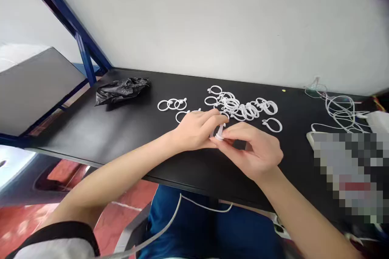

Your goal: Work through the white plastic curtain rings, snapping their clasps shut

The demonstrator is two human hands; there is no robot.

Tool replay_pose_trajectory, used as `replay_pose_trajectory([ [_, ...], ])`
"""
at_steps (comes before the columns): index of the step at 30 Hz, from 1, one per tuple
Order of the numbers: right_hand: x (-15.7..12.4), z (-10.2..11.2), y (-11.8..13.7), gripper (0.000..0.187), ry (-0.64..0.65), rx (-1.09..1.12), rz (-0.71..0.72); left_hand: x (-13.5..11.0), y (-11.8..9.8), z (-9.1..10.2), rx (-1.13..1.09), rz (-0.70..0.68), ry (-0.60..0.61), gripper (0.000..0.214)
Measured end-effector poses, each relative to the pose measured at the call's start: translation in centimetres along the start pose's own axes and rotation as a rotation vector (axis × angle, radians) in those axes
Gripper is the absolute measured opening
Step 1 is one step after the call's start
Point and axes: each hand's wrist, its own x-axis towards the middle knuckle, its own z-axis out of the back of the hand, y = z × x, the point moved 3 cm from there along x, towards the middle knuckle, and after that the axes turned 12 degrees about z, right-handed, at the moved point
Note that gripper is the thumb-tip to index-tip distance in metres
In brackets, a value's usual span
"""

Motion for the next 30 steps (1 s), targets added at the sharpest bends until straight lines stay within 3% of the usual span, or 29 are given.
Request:
replay_pose_trajectory([
  [9,0.18,0.06,0.28,0.023,0.031,0.014,-0.026,0.34,0.09,0.52,-0.025,-0.023,-0.071,0.043],
  [21,-0.12,-0.15,0.01,0.024,0.043,-0.043,-0.071,0.34,-0.15,0.63,0.058,-0.076,-0.01,0.045],
  [27,-0.03,-0.27,-0.35,0.034,0.083,-0.067,-0.122,0.24,-0.66,0.57,-0.003,-0.097,-0.036,0.027],
  [30,-0.03,-0.2,-0.54,0.037,0.133,-0.036,-0.153,0.24,-0.77,0.61,-0.131,-0.023,0.028,0.018],
])
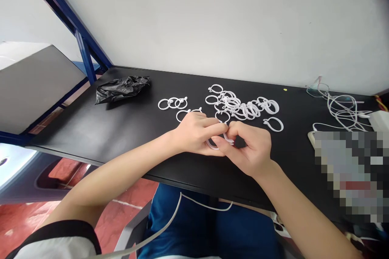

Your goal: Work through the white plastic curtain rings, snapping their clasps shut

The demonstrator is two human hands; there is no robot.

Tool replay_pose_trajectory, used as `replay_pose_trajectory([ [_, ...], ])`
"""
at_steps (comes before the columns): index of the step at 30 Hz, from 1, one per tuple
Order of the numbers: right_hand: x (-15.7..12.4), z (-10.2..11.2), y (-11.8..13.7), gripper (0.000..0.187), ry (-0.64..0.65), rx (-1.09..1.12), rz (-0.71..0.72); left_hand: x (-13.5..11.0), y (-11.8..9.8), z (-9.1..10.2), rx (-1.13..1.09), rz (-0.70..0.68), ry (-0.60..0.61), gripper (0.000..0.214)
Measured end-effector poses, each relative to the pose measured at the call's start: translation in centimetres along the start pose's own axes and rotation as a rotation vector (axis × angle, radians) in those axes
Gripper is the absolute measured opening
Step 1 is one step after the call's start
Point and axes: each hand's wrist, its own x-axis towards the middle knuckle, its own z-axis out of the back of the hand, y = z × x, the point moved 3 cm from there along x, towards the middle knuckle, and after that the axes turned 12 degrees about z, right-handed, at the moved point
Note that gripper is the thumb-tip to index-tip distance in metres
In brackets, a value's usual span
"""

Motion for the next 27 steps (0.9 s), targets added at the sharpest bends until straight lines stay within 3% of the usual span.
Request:
replay_pose_trajectory([
  [8,0.2,0.4,-0.56,0.043,0.058,0.004,-0.05,0.11,0.54,-0.6,-0.637,0.723,0.57,0.019],
  [11,0.38,0.45,-0.43,0.045,0.048,-0.025,-0.004,0.19,0.74,-0.75,-0.807,0.805,0.65,0.025],
  [16,0.51,0.79,-0.18,0.046,-0.027,-0.075,0.024,0.59,0.85,-0.75,-1.072,0.799,0.723,0.036],
  [21,0.28,0.6,-0.17,0.041,-0.038,-0.044,0.031,0.54,0.37,-0.82,-1.107,0.77,0.691,0.025],
  [27,-0.16,0.07,-0.18,0.037,-0.023,0.01,-0.011,0.43,0.15,-0.14,-0.635,0.501,0.272,0.035],
])
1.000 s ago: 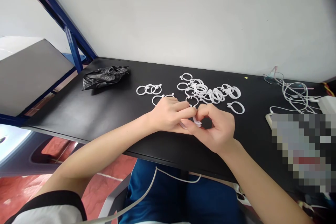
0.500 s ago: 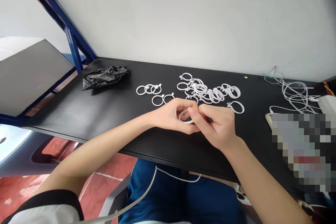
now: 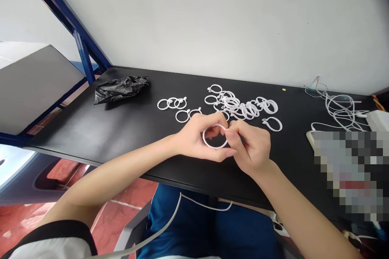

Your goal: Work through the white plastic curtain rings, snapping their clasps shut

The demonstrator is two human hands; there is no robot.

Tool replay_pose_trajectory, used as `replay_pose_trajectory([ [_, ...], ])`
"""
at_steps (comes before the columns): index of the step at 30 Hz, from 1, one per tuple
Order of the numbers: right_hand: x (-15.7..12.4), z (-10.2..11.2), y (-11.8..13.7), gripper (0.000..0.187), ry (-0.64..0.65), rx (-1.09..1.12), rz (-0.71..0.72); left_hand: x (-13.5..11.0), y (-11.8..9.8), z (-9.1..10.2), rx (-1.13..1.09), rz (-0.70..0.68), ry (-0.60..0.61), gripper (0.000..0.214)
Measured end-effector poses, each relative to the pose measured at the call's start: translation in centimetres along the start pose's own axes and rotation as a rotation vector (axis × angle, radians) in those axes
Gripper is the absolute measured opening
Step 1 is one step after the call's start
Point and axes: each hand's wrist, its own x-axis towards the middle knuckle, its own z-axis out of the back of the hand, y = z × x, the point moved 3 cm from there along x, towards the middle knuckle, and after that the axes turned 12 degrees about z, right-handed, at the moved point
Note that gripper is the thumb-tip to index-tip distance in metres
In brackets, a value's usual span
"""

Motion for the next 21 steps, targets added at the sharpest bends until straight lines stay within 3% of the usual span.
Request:
replay_pose_trajectory([
  [3,-0.1,-0.1,0.0,0.036,0.003,0.02,-0.005,-0.2,0.0,0.0,0.098,-0.098,-0.083,0.044],
  [8,-0.7,-0.1,-0.1,0.031,0.003,0.095,0.015,-0.5,-0.6,0.0,0.156,-0.219,-0.241,0.032],
  [13,-1.5,0.1,-0.3,0.022,-0.138,0.111,0.021,-1.0,-1.5,0.3,0.268,-0.342,-0.456,0.025],
  [21,-1.5,-0.1,0.0,0.015,-0.115,0.072,0.019,-1.0,-1.3,0.0,0.278,-0.363,-0.492,0.02],
])
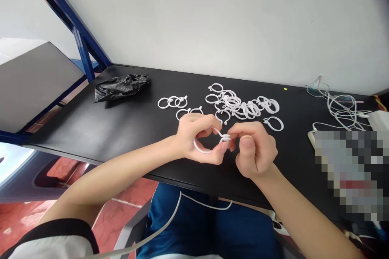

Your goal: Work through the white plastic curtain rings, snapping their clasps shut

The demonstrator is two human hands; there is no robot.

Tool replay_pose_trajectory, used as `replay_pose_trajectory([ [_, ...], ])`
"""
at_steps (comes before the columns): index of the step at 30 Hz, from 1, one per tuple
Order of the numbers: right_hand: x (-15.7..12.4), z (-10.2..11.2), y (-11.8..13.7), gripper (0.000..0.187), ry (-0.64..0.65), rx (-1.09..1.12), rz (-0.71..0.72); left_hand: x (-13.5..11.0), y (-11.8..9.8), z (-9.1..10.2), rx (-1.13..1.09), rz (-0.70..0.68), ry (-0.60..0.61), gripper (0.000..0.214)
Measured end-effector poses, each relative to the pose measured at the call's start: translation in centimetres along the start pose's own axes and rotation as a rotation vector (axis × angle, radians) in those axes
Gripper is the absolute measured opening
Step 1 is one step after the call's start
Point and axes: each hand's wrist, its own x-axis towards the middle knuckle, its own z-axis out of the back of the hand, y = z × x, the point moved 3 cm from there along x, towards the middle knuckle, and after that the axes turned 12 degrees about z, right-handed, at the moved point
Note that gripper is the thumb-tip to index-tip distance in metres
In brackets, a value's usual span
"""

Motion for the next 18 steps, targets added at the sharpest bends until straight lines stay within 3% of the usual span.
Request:
replay_pose_trajectory([
  [7,0.44,-0.46,0.34,0.015,0.114,0.021,0.031,0.04,0.0,0.01,-0.001,-0.011,-0.01,0.019],
  [18,0.73,-0.44,0.81,0.013,0.134,-0.117,0.124,-0.09,-0.03,0.01,-0.007,-0.009,-0.024,0.02],
])
